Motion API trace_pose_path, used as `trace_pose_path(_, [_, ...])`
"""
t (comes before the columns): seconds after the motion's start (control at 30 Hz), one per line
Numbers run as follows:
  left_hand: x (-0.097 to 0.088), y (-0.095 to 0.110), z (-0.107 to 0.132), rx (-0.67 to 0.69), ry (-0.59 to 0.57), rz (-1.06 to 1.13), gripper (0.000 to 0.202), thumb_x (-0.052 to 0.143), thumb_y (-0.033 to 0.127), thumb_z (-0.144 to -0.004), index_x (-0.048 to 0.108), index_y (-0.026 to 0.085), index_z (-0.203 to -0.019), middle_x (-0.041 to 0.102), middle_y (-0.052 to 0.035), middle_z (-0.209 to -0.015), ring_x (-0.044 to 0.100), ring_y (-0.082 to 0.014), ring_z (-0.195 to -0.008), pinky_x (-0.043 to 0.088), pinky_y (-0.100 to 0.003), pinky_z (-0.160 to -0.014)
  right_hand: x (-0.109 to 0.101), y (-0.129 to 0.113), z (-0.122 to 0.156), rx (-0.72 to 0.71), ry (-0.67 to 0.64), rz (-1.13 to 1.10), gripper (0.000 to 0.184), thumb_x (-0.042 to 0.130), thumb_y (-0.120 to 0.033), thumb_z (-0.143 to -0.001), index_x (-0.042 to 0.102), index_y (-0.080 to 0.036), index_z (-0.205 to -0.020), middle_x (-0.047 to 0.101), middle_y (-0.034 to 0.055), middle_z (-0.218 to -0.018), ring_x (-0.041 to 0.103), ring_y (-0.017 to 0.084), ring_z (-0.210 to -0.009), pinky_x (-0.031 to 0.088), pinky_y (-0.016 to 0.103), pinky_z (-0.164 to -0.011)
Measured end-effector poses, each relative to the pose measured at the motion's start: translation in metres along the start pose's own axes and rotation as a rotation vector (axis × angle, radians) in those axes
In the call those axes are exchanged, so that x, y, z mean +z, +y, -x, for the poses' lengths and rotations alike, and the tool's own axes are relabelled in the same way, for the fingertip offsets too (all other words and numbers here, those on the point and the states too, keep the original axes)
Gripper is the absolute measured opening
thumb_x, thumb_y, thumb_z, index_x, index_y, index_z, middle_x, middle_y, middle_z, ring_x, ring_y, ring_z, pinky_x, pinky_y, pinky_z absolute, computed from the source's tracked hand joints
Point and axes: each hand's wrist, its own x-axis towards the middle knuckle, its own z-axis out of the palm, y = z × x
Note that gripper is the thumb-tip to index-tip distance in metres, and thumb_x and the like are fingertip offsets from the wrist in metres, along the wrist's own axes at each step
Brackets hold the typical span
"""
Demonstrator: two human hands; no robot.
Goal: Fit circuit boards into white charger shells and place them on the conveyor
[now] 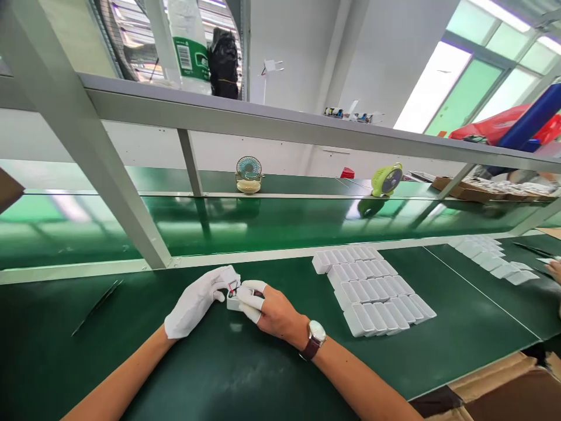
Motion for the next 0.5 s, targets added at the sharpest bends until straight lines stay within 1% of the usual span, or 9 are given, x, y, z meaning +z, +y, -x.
trace_pose_path(0.03, [-0.001, -0.001, 0.000, 0.017, -0.010, 0.038, 0.069, 0.068, 0.054, -0.089, 0.053, 0.014, -0.144, 0.063, -0.0201, -0.137, 0.064, -0.0332, -0.117, 0.055, -0.036, -0.080, -0.003, -0.002, -0.003, 0.000, 0.047, -0.010, 0.040, 0.058, -0.023, -0.102, 0.056, -0.030, -0.142, 0.059, 0.0114, -0.140, 0.065, 0.023, -0.118, 0.059, 0.038, -0.098])
trace_pose_path(0.1, [-0.002, -0.003, 0.000, 0.050, -0.008, 0.046, 0.068, 0.065, 0.053, -0.092, 0.051, 0.014, -0.146, 0.061, -0.0211, -0.139, 0.063, -0.0333, -0.120, 0.054, -0.036, -0.081, -0.005, -0.004, -0.006, 0.009, 0.073, -0.022, 0.041, 0.058, -0.021, -0.102, 0.055, -0.031, -0.142, 0.059, 0.0110, -0.140, 0.065, 0.022, -0.117, 0.059, 0.038, -0.097])
trace_pose_path(0.13, [-0.003, -0.004, 0.001, 0.071, 0.006, 0.027, 0.067, 0.064, 0.053, -0.092, 0.051, 0.015, -0.146, 0.061, -0.0207, -0.138, 0.063, -0.0328, -0.120, 0.055, -0.036, -0.081, -0.003, -0.005, -0.006, 0.008, 0.053, -0.032, 0.041, 0.058, -0.021, -0.102, 0.056, -0.031, -0.141, 0.060, 0.0107, -0.138, 0.066, 0.022, -0.117, 0.059, 0.038, -0.097])
trace_pose_path(0.23, [0.001, -0.003, 0.005, 0.094, 0.001, -0.085, 0.065, 0.066, 0.050, -0.091, 0.052, 0.019, -0.146, 0.062, -0.0182, -0.136, 0.063, -0.0316, -0.119, 0.056, -0.038, -0.084, 0.009, -0.006, 0.002, -0.001, -0.074, -0.071, 0.039, 0.057, -0.020, -0.102, 0.058, -0.030, -0.139, 0.062, 0.0100, -0.132, 0.067, 0.021, -0.112, 0.060, 0.036, -0.095])
trace_pose_path(0.3, [0.007, 0.001, 0.008, 0.071, -0.030, -0.197, 0.065, 0.069, 0.045, -0.088, 0.052, 0.021, -0.146, 0.063, -0.0161, -0.134, 0.062, -0.0315, -0.121, 0.056, -0.040, -0.089, 0.017, -0.006, 0.008, 0.015, -0.118, -0.067, 0.039, 0.057, -0.021, -0.102, 0.059, -0.031, -0.140, 0.063, 0.0103, -0.130, 0.068, 0.021, -0.107, 0.061, 0.036, -0.092])
trace_pose_path(0.37, [0.012, 0.004, 0.011, 0.032, -0.047, -0.303, 0.064, 0.070, 0.039, -0.086, 0.054, 0.023, -0.146, 0.066, -0.0135, -0.130, 0.063, -0.0304, -0.118, 0.056, -0.041, -0.091, 0.021, -0.006, 0.012, 0.040, -0.130, -0.048, 0.040, 0.056, -0.021, -0.102, 0.058, -0.031, -0.141, 0.062, 0.0112, -0.133, 0.068, 0.023, -0.108, 0.061, 0.038, -0.092])
trace_pose_path(0.43, [0.016, 0.008, 0.013, -0.010, -0.045, -0.360, 0.061, 0.070, 0.037, -0.086, 0.056, 0.024, -0.144, 0.068, -0.0115, -0.127, 0.066, -0.0285, -0.111, 0.057, -0.041, -0.088, 0.021, -0.006, 0.013, 0.054, -0.152, -0.040, 0.040, 0.054, -0.023, -0.104, 0.057, -0.033, -0.142, 0.060, 0.0114, -0.137, 0.067, 0.025, -0.111, 0.060, 0.041, -0.093])
trace_pose_path(0.5, [0.017, 0.010, 0.014, -0.052, -0.035, -0.348, 0.058, 0.070, 0.038, -0.087, 0.058, 0.022, -0.141, 0.069, -0.0117, -0.125, 0.068, -0.0272, -0.106, 0.057, -0.039, -0.083, 0.020, -0.007, 0.013, 0.078, -0.171, -0.068, 0.041, 0.053, -0.025, -0.105, 0.054, -0.033, -0.145, 0.059, 0.0109, -0.140, 0.066, 0.027, -0.115, 0.059, 0.043, -0.095])
